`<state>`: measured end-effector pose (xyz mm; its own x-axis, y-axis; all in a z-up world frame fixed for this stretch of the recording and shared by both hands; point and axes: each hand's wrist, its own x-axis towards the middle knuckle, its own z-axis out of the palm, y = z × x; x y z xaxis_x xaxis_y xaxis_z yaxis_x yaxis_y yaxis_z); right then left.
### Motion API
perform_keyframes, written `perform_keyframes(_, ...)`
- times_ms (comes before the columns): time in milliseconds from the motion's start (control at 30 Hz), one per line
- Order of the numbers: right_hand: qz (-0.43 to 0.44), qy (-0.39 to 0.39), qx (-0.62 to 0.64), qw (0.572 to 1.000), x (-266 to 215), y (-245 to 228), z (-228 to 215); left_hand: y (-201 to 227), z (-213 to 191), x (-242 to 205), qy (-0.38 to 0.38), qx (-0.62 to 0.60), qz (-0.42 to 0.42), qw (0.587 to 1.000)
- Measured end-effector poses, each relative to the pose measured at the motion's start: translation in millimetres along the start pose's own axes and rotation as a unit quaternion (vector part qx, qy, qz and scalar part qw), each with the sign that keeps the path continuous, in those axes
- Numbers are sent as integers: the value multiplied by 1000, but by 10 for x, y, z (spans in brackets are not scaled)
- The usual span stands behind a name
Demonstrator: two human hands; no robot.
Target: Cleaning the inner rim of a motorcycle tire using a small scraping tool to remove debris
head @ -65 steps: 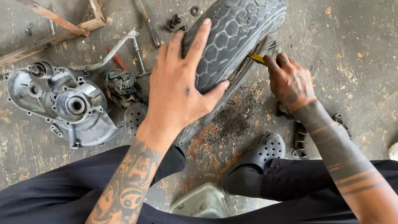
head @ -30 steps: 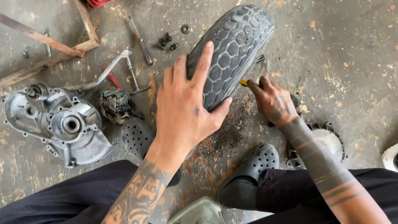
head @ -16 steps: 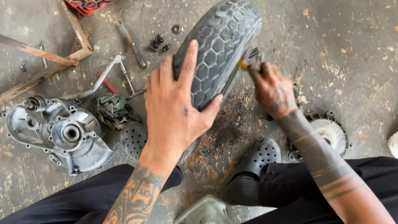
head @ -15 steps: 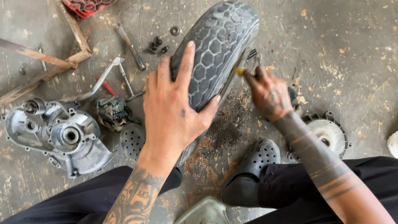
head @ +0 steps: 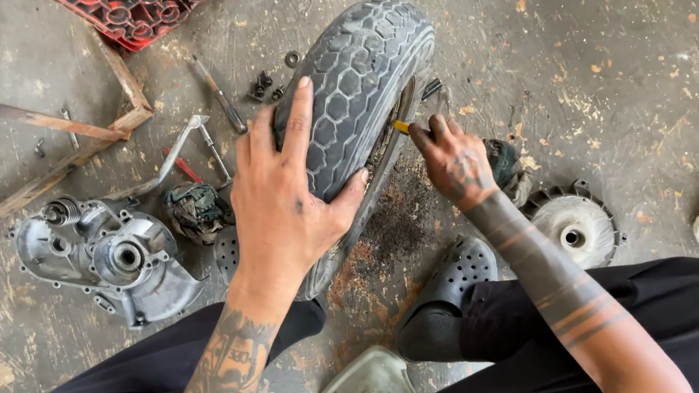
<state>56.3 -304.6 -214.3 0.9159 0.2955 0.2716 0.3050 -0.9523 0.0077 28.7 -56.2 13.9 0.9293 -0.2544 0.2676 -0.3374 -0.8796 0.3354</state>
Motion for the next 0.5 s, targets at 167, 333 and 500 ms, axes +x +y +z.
perform_keyframes(167,17,83,-20,996,88,40,-230,35,46,-27,4,-2,-2,1000)
perform_keyframes(333,9,20,2,1000,72,26,-120,95,89,-1,1,10,-2,1000)
perform_keyframes(500,-4,53,31,998,49,105,-78,164,120,-22,-12,24,-4,1000)
